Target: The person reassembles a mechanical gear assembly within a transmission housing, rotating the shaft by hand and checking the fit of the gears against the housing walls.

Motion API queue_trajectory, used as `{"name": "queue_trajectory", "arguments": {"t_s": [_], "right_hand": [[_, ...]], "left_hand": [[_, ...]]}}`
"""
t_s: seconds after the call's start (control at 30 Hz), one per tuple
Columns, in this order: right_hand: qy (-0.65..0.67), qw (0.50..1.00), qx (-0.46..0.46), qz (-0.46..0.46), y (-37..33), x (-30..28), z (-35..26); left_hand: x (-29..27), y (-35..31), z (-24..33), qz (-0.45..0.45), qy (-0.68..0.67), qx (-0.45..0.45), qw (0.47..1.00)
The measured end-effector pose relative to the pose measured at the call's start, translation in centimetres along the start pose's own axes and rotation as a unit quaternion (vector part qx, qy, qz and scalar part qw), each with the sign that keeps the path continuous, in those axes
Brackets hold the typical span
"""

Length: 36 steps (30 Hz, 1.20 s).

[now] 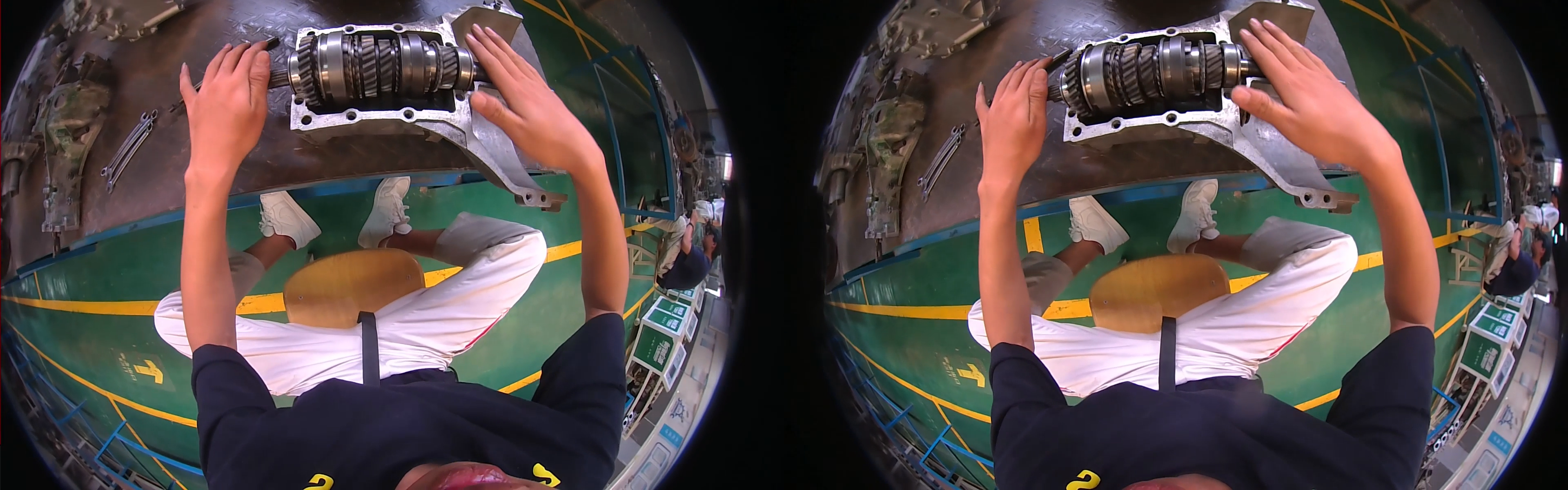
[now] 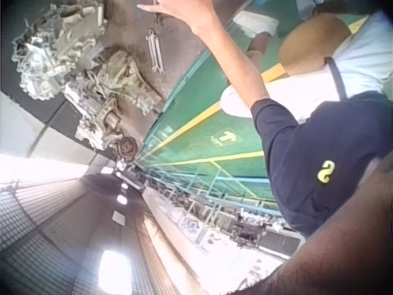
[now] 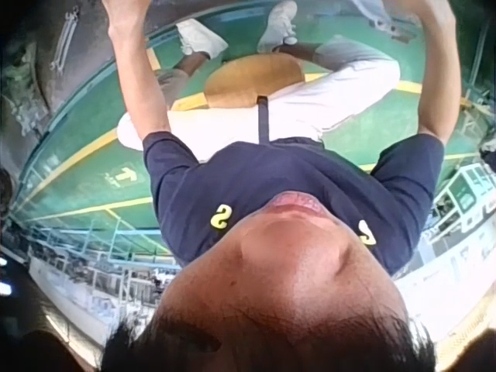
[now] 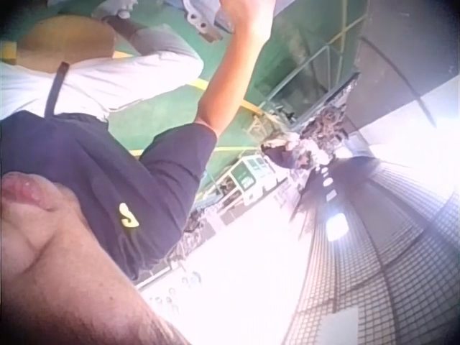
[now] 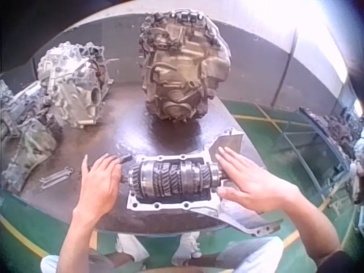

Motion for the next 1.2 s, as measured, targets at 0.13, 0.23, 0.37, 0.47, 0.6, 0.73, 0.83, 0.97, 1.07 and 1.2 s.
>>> {"name": "queue_trajectory", "arguments": {"t_s": [0.13,0.23,0.37,0.47,0.6,0.73,0.83,0.97,1.07,1.2], "right_hand": [[0.061,0.998,-0.001,0.007,1.7,0.3,1.3],[0.063,0.998,0.013,0.015,2.6,0.5,1.8],[0.055,0.997,-0.047,0.007,3.3,-1.2,-0.2],[0.147,0.986,0.014,0.080,4.0,-0.4,0.8],[0.101,0.985,0.113,0.080,5.0,-0.4,1.7],[0.064,0.979,0.099,0.168,6.2,0.1,1.8],[0.050,0.969,0.160,0.180,7.0,0.0,2.2],[0.001,0.963,0.217,0.157,8.4,0.7,3.4],[-0.006,0.960,0.238,0.146,9.3,1.7,4.2],[-0.121,0.951,0.193,0.211,9.1,3.1,5.0]], "left_hand": [[0.3,1.7,-0.1,-0.034,-0.022,0.000,0.999],[1.1,2.8,-0.4,-0.062,-0.039,-0.004,0.997],[2.9,4.0,-2.0,-0.052,-0.080,0.043,0.994],[3.2,5.2,-1.4,-0.074,-0.123,0.002,0.990],[1.8,6.8,-0.3,-0.123,-0.122,-0.025,0.985],[2.4,8.0,-0.8,-0.076,-0.082,-0.051,0.992],[3.2,8.8,-0.7,-0.041,-0.053,-0.043,0.997],[4.3,9.6,-0.9,-0.016,0.003,-0.027,1.000],[5.1,9.8,-1.0,0.009,0.035,-0.018,0.999],[4.8,9.3,-0.6,0.005,0.024,-0.020,0.999]]}}
Point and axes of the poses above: each hand's wrist, its own y-axis towards the middle knuckle, its own x-axis out of the palm, z = x × y, the point moved 1 cm from there along y, towards the middle knuckle, and after that the axes turned 11 degrees about y, right-handed, at the moved point
